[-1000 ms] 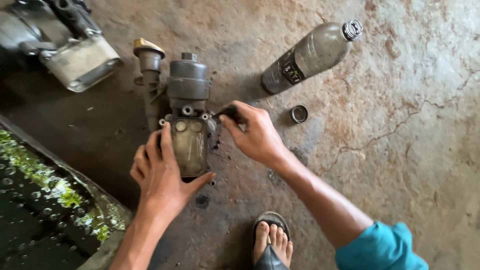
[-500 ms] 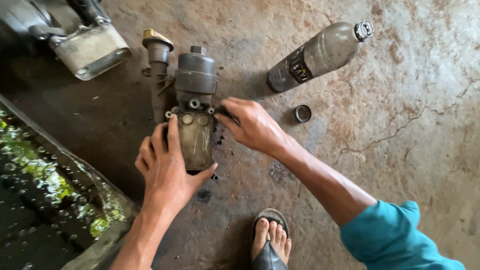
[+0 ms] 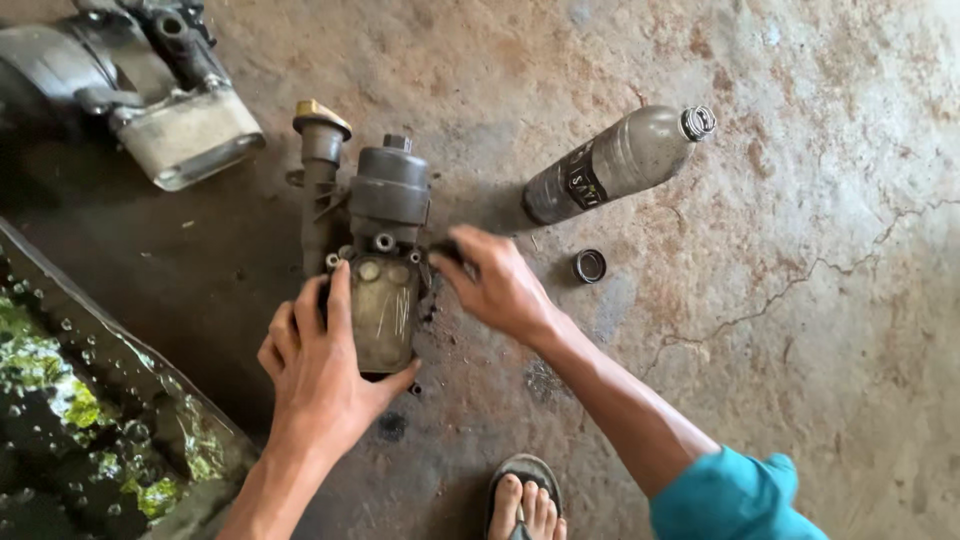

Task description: The person scrubs a disassembled mechanical part with a wire brush, focusing on crevices and surfaces. They rotate the part to access different areas and continue scrubbing until the end of the clip.

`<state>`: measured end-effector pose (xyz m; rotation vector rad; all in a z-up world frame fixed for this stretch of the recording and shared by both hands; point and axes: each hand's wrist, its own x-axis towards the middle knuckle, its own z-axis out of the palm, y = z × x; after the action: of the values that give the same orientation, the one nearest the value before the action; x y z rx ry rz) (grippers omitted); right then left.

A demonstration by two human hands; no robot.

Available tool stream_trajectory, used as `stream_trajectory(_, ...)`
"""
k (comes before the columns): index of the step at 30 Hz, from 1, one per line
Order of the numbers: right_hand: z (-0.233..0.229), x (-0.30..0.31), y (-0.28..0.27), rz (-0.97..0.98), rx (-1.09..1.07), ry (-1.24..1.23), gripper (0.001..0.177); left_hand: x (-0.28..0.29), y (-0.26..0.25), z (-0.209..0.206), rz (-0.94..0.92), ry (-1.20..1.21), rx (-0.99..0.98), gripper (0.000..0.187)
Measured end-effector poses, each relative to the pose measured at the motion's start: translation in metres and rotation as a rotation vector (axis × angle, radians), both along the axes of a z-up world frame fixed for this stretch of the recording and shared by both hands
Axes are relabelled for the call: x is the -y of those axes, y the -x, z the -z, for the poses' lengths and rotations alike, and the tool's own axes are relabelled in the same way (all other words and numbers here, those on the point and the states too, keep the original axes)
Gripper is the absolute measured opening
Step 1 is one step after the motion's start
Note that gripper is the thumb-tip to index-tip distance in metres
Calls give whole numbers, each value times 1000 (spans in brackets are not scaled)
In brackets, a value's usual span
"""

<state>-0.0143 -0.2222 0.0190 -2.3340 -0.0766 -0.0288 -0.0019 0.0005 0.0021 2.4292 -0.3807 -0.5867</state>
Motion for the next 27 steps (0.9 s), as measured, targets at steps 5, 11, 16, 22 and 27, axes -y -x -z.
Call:
stream_trajectory(5,-9,-4,-7,-60,153,124,18,0,-3,-11,-2,-2,29,133)
stream_trajectory(11,-6,1,-2,-58,15,75,15,-4,4,0,-15,37,52,131)
stream_trajectory(16,4,9,-11,-52,-3,64,18,-5,-8,-1,11,34,71,135)
stream_trajectory(22,7,7,4,3,-104,-8,20,-7,2,0,19,11,17,135)
stream_trajectory(27,14,3,-2,323,-332,-132,26,-5,0,2,25,26,55,135)
